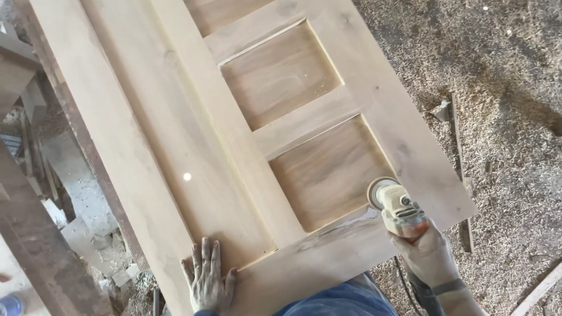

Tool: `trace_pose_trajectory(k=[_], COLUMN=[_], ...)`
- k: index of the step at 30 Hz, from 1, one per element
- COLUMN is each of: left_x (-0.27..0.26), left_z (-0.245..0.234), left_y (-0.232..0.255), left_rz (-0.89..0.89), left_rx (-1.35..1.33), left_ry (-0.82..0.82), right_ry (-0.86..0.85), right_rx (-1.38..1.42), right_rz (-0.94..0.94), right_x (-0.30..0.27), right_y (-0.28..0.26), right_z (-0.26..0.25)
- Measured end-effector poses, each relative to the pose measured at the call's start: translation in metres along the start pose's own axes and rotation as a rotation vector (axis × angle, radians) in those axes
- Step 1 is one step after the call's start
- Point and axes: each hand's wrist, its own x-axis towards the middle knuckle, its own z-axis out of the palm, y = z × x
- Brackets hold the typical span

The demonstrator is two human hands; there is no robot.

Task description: Sanding the panels of a wooden door using a power orbital sander.

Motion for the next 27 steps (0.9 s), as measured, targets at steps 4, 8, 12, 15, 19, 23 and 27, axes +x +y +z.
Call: trace_pose_trajectory(k=[4, 8, 12, 15, 19, 23, 27], left_x=[-0.002, -0.004, -0.007, -0.009, -0.007, -0.025, -0.025], left_z=[0.01, 0.01, 0.03, 0.037, 0.006, 0.018, 0.013], left_y=[-0.005, -0.006, -0.029, -0.05, -0.056, -0.081, -0.072], left_rz=[-0.157, -0.294, -0.364, -0.436, -0.584, -0.703, -0.734], left_rx=[-0.004, -0.045, -0.035, 0.0, -0.011, 0.023, -0.064], left_ry=[0.037, -0.017, -0.031, -0.107, -0.232, -0.231, -0.183], right_ry=[-0.1, -0.252, -0.314, -0.327, -0.338, -0.269, -0.231], right_rx=[-0.014, -0.142, -0.224, -0.259, -0.29, -0.22, -0.231], right_rz=[-0.151, -0.161, -0.181, -0.22, -0.268, -0.325, -0.299], right_x=[-0.019, -0.059, -0.095, -0.103, -0.1, -0.088, -0.039], right_y=[0.02, -0.004, -0.052, -0.046, -0.051, -0.048, 0.014], right_z=[0.027, 0.055, 0.065, 0.078, 0.069, 0.05, 0.035])
